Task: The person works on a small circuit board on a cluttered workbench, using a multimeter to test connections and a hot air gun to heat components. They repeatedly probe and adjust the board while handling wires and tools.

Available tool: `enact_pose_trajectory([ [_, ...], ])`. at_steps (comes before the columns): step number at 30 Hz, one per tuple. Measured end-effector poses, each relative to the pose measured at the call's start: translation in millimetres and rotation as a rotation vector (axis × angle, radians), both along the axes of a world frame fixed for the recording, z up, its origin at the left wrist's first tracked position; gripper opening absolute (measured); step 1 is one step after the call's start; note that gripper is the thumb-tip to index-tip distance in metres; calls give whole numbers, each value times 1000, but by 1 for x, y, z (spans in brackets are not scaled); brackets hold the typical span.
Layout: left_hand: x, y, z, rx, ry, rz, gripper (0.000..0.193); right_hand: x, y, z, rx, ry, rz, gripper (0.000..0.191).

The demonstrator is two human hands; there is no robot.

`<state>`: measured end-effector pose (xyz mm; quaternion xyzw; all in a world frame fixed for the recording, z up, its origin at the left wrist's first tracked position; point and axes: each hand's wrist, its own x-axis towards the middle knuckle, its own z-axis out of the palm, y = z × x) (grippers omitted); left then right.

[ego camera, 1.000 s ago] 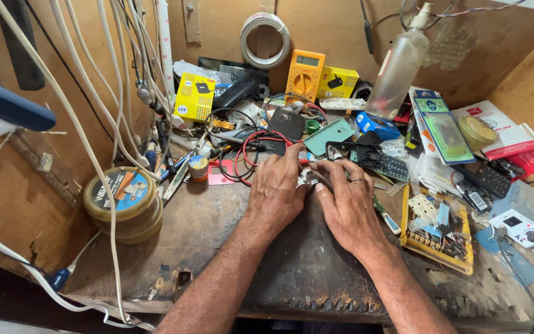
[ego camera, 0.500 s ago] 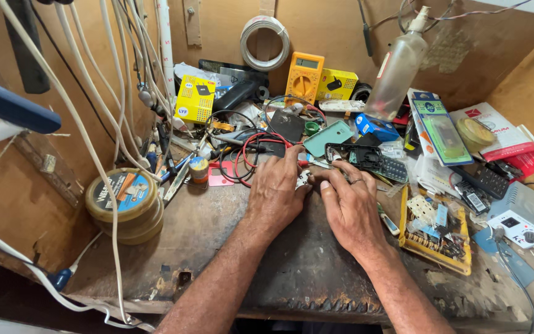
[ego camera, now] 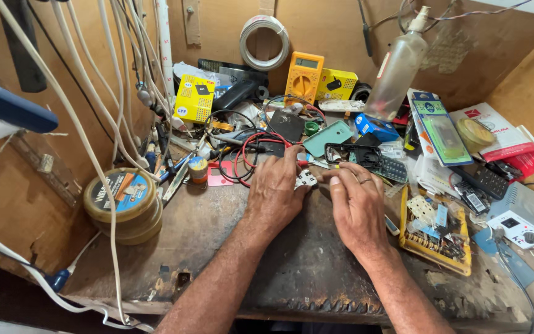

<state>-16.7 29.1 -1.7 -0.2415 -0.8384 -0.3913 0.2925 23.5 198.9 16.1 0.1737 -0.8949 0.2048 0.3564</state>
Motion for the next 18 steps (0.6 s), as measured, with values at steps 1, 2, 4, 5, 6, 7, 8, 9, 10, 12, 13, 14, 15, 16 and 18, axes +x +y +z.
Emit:
enact_pose_trajectory([
  [1, 0, 0, 0, 3, 7, 3, 72, 0, 0, 0, 9, -10, -8, 26],
  [2, 0, 0, 0, 5, 15, 5, 72, -1, -1, -1, 18, -18, -18, 26],
  [4, 0, 0, 0, 3, 8, 7, 72, -1, -1, -1, 23, -38, -42, 26],
  [5, -1, 0, 0, -2, -5, 11, 72, -1, -1, -1, 18, -49, -55, 26],
  [6, -1, 0, 0, -9, -20, 16, 72, -1, -1, -1, 11, -61, -66, 26],
  [7, -1, 0, 0, -5, -15, 11, 73, -1, -2, -1, -5, -39, -41, 26],
  [8, -1, -1, 0, 0, -11, 5, 73, -1, -2, -1, -20, -17, -17, 27],
  [9, -1, -1, 0, 6, -7, -1, 73, -1, -1, -1, -33, 4, 8, 27],
  [10, -1, -1, 0, 8, -10, -1, 73, -1, -2, -1, -1, 4, 22, 27],
  [12, 0, -1, 0, 9, -21, -2, 72, -2, -2, -3, 62, 0, 49, 28],
  [13, 0, -1, 0, 4, -25, 2, 72, -2, -2, -4, 65, -3, 21, 28],
  [14, 0, -1, 0, -2, -28, 7, 72, -3, -2, -5, 67, -5, -6, 28],
  [15, 0, -1, 1, -8, -32, 12, 72, -4, -2, -5, 69, -8, -32, 28],
  [16, 0, -1, 1, -13, -43, 10, 71, -4, -2, -6, 67, -25, -36, 27],
  [18, 1, -1, 3, -21, -59, 2, 71, -4, -1, -7, 64, -54, -43, 27],
])
